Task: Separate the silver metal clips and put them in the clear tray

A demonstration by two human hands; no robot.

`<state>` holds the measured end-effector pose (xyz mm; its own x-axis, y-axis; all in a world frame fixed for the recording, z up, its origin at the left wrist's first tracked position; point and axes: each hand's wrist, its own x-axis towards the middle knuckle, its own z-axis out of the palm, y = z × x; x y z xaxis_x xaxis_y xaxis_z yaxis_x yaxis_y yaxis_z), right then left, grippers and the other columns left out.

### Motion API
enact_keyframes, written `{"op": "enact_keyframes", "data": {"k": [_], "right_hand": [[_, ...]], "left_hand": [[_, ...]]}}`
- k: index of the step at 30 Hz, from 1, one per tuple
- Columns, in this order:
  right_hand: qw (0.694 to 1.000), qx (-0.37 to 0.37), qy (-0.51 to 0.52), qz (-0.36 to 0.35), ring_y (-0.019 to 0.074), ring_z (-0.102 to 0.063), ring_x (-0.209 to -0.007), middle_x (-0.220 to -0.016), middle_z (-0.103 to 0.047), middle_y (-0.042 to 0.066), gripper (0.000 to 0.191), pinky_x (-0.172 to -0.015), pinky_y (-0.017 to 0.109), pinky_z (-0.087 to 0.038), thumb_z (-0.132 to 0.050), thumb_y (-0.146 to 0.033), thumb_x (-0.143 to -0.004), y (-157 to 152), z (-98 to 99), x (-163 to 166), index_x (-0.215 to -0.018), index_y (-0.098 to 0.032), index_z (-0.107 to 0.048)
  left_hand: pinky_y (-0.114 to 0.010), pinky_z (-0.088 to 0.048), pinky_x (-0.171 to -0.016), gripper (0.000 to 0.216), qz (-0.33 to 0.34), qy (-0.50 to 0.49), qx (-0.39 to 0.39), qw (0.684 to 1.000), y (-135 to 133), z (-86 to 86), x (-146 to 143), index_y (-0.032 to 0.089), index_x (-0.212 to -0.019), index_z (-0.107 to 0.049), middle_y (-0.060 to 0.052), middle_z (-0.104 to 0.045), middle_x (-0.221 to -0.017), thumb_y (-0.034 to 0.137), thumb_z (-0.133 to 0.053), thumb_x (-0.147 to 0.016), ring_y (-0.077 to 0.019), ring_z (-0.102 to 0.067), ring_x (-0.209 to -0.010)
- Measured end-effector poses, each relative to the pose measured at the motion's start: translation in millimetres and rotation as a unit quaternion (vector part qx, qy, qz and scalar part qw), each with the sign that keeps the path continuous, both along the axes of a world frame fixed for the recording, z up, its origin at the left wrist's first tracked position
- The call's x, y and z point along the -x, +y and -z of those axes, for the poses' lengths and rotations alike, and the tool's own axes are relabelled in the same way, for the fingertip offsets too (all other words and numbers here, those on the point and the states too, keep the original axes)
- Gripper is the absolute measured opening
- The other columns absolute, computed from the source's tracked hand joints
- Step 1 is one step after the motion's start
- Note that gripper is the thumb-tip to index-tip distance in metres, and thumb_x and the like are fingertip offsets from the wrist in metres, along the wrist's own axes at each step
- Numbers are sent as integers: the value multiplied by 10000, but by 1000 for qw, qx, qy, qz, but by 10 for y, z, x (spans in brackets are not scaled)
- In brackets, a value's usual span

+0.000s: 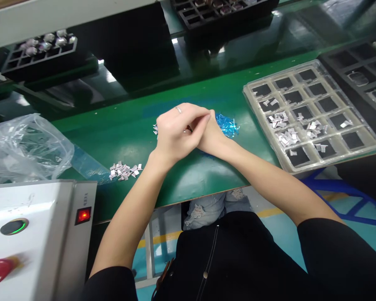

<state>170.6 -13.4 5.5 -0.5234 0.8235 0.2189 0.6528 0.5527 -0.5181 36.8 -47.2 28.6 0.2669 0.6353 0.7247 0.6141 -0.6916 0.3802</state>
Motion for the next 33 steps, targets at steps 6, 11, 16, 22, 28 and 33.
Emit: {"op": "enact_keyframes", "data": {"k": [6,11,16,22,28,33], "right_hand": [[996,-12,-87,1,396,-679,-1238,-1200,-833,127,226,-976,497,-349,-550,-51,-1061,-50,-147,-34,-1101,-189,-724],[995,-11,-99,0,415,-689,-1266,-1220,-855,135,247,-975,514,-351,-557,-64,-1062,-49,-149,-36,-1137,-182,-762],[996,-13,-87,5,409,-695,-1258,-1218,-860,120,254,-978,513,-353,-556,-68,-1064,-38,-139,-48,-1143,-190,-765],[998,-8,-58,15,409,-688,-1232,-1176,-858,111,206,-1019,527,-375,-587,-76,-1046,-26,-119,-47,-1078,-215,-736],[1000,-14,-8,26,392,-679,-1190,-1107,-846,95,178,-1055,534,-373,-611,-76,-1014,-18,-89,-62,-1007,-224,-710],[999,-10,-2,36,390,-688,-1183,-1097,-842,92,162,-1067,533,-374,-628,-98,-1007,-9,-98,-63,-1024,-227,-724]], "left_hand": [[-383,-684,-906,192,-32,-76,-16,997,15,30,283,273,-1084,-839,-34,-856,-1020,370,-698,-1171,-216,-821,-911],[-365,-690,-885,159,-88,-108,10,990,61,124,427,271,-1054,-847,-18,-865,-1006,381,-757,-1125,-198,-815,-887],[-346,-695,-876,210,-98,-130,50,985,127,212,482,250,-1011,-834,-19,-866,-986,425,-771,-1109,-197,-822,-874],[-337,-691,-852,164,-98,-116,69,986,117,227,525,259,-965,-838,-16,-879,-977,358,-765,-1073,-196,-815,-850],[-349,-689,-859,204,-110,-111,79,984,105,241,537,257,-977,-832,-27,-878,-979,415,-756,-1080,-205,-806,-853],[-348,-683,-858,154,-106,-106,80,985,97,244,533,261,-982,-826,-26,-870,-980,370,-765,-1071,-202,-803,-852]]}}
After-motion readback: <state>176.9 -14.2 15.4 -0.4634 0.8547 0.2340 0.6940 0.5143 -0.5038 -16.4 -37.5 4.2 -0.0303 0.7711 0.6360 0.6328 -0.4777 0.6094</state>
